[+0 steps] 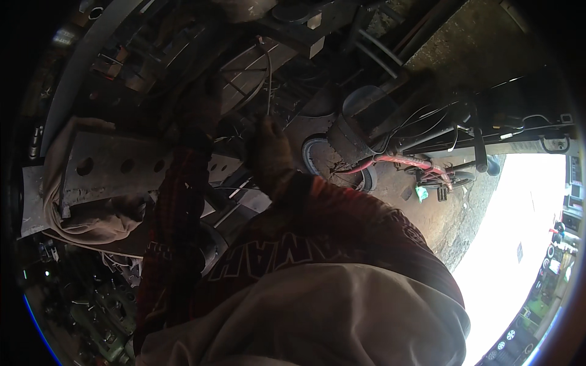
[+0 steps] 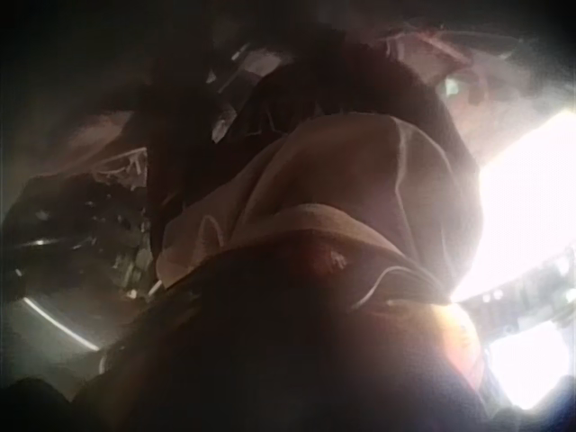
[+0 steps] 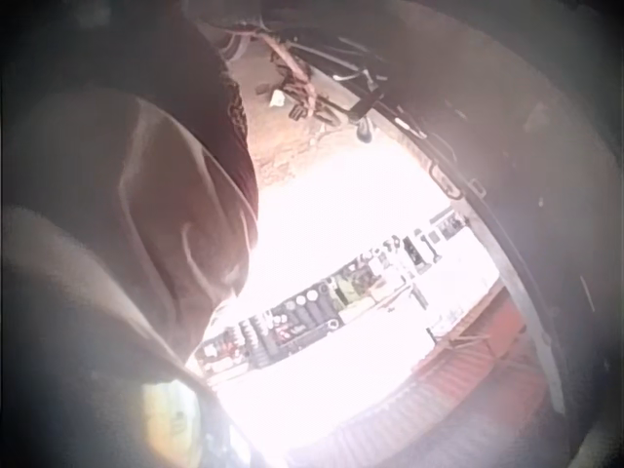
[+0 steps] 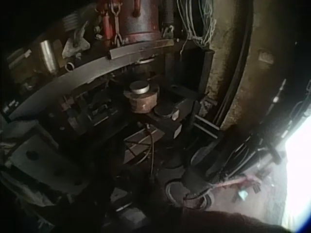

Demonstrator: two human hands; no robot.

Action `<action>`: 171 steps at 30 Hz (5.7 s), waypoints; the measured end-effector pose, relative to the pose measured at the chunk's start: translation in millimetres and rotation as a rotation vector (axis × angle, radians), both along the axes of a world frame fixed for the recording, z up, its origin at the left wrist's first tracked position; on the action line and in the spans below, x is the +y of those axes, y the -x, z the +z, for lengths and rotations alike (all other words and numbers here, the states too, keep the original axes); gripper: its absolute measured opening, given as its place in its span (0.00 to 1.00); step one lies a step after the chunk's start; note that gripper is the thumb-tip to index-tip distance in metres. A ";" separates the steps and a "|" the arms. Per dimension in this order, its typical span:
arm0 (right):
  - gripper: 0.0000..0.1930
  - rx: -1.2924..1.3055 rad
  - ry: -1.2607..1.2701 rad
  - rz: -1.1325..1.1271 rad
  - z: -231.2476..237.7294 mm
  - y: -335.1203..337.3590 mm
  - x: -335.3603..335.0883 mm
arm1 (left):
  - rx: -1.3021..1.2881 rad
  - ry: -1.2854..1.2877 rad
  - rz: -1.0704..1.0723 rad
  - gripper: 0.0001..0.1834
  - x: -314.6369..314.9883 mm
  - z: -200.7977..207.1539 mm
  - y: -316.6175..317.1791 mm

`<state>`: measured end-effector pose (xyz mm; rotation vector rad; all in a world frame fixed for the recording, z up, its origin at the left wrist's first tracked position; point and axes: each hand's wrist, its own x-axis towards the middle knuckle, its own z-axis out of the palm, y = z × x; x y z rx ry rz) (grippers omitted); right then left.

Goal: The person secures circular metal components within a mechanical structure by hand and using a tool.

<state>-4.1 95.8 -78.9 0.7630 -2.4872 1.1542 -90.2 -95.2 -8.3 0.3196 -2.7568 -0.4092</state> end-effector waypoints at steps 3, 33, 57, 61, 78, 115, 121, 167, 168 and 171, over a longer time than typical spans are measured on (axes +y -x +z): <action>0.27 0.286 -0.259 0.050 9.7 20.2 42.5 | 0.001 0.006 -0.013 0.28 -2.5 -9.2 4.1; 0.22 -0.068 -0.064 0.110 16.2 108.0 45.6 | 0.116 -0.007 -0.108 0.25 -5.2 -7.5 5.1; 0.29 -0.078 -0.114 0.087 16.7 100.1 40.7 | 0.049 -0.026 -0.079 0.23 -10.3 -14.4 12.2; 0.30 -0.016 -0.246 0.131 13.3 110.0 44.6 | 0.127 0.035 -0.110 0.22 -9.4 -16.9 5.9; 0.12 -0.265 0.324 0.176 35.5 99.8 -21.3 | 0.205 0.017 -0.206 0.21 -12.8 -13.7 6.4; 0.23 -0.371 0.100 0.232 72.2 -6.3 54.1 | 0.088 -0.160 -0.312 0.13 94.6 44.7 -100.7; 0.23 -0.130 -0.070 0.208 113.3 7.0 90.5 | -0.061 0.351 -0.685 0.12 68.8 75.9 -107.8; 0.24 -1.392 1.702 0.582 35.8 127.4 21.8 | -0.193 0.110 -0.583 0.27 103.3 10.3 -73.5; 0.24 -1.371 1.782 0.632 39.7 124.0 14.7 | -0.145 0.093 -0.652 0.27 77.9 9.0 -70.4; 0.23 -1.283 1.509 -0.189 56.7 115.7 -40.3 | -0.084 0.121 -0.750 0.25 17.7 7.2 -68.3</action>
